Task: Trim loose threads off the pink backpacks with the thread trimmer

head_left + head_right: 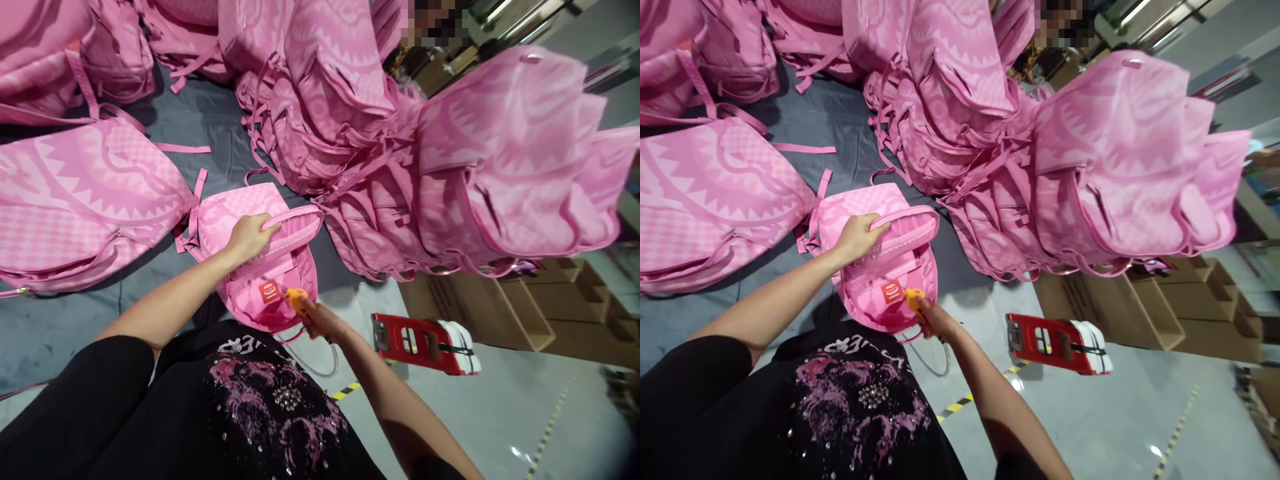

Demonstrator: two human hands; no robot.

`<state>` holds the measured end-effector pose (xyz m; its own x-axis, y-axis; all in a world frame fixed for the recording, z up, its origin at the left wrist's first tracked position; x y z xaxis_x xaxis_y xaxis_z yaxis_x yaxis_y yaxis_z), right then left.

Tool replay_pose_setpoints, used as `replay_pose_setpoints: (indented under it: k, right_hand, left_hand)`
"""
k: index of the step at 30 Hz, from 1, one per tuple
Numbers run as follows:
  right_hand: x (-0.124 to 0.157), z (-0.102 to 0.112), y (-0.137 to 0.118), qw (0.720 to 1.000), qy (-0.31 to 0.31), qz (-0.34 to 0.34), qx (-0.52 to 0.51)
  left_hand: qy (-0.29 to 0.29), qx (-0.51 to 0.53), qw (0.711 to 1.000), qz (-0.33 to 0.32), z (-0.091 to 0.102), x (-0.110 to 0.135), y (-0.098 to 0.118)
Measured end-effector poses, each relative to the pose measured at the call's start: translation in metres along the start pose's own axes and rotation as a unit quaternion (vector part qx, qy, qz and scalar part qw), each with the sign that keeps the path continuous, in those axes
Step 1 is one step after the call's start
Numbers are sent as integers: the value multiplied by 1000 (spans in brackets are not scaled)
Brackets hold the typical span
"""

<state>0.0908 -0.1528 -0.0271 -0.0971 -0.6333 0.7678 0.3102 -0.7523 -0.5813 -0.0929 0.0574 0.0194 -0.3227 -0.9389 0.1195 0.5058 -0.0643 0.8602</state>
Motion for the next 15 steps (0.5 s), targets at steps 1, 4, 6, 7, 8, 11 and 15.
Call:
replay_pose_setpoints:
  k: [1, 4, 6, 7, 8, 11, 15]
  right_hand:
    - [-8, 6, -1, 997, 21, 6, -69]
    - [-29, 5, -1, 962, 83, 54, -256]
    - [-38, -9, 3, 914, 100, 62, -389]
    - [-40, -17, 5, 888, 106, 57, -444]
    - [-41, -24, 7, 866, 113, 49, -485]
    - [-34, -35, 16, 832, 143, 27, -535]
    - [-27, -37, 31, 830, 207, -1, -518]
  left_hand:
    - [-7, -1, 1000, -9, -1, 1, 2]
    - [-25, -6, 999, -29, -2, 1, 5]
    - [-26, -10, 999, -37, -3, 1, 7]
    - [-23, -11, 999, -41, -2, 0, 7]
    - [-21, -9, 999, -45, -2, -1, 7]
    - [-18, 2, 998, -55, -1, -3, 6]
    - [-15, 4, 998, -63, 0, -4, 5]
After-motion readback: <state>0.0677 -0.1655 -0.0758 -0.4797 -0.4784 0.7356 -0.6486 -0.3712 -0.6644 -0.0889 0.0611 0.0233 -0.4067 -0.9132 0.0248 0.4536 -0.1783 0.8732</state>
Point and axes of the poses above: each hand's wrist, its own x-axis away from the middle knuckle, its own z-axis out of the back of the hand, y = z × x, the point moved 1 cm from there along -x, towards the middle knuckle, and after that the axes turned 14 degrees about z, right-handed, at the moved point
